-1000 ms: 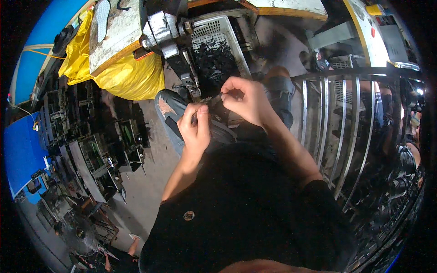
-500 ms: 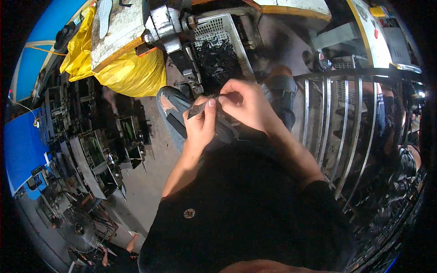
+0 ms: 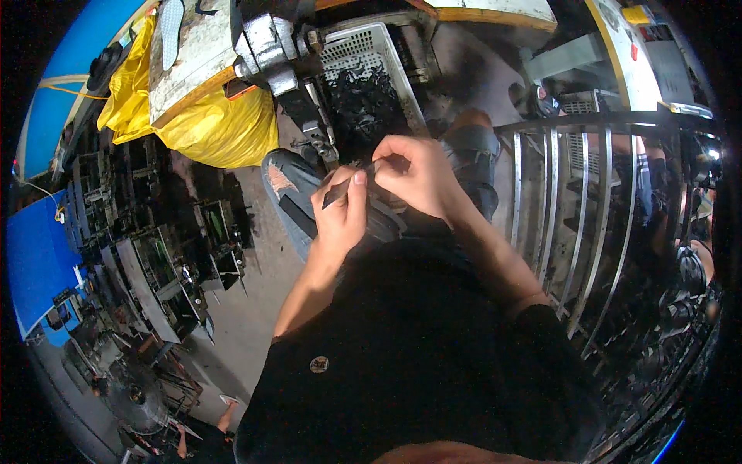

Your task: The person operates a sewing machine to stitch the sole of a black shoe. They repeatedly position the shoe under the needle, guide it through the machine, and adjust its orientation to sew different sections of the sole. The person handles the shoe directly with their hands to align it for stitching.

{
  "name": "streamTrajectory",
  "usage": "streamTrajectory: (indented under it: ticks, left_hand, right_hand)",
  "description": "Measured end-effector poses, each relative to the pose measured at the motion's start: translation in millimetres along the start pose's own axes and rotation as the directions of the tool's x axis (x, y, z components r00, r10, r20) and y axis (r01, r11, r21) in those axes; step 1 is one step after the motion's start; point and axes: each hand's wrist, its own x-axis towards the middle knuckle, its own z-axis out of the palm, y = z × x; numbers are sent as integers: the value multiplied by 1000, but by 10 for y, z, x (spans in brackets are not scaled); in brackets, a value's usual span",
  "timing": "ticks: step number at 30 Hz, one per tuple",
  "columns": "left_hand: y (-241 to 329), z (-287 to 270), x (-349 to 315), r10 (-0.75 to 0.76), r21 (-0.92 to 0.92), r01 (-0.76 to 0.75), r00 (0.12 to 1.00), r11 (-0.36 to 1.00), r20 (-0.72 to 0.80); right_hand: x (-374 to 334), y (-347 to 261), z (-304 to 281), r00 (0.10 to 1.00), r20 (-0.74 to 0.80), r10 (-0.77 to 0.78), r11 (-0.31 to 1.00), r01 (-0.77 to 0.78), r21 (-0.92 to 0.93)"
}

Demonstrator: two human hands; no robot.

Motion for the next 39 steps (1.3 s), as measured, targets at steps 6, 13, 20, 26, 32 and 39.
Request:
streamTrajectory:
  ticks: [6, 13, 20, 26, 32, 39]
  left_hand:
    - [-22, 7, -6, -51, -30, 50, 998, 998, -37]
    - [-67, 91, -35, -60, -83, 55, 996, 995, -60]
    - [-73, 83, -20, 39, 41, -37, 998, 998, -56]
    - [-69, 154, -34, 66, 11, -66, 995, 998, -75]
    - [-59, 183, -29, 36, 37, -34, 998, 999, -56]
    - [-82, 181, -54, 118, 93, -113, 992, 989, -47]
  right_hand:
    - [5, -46, -56, 995, 66, 70, 996, -74, 49]
    - [-9, -13, -5, 998, -25, -64, 997, 65, 36]
    - [-4, 39, -16, 996, 21, 89, 993, -90, 73]
    - [-50, 39, 88, 985, -128, 112, 989, -99, 109]
    - [-18, 23, 33, 989, -142, 37, 999, -34, 27]
    - [67, 121, -108, 986, -164, -15, 999, 9, -38]
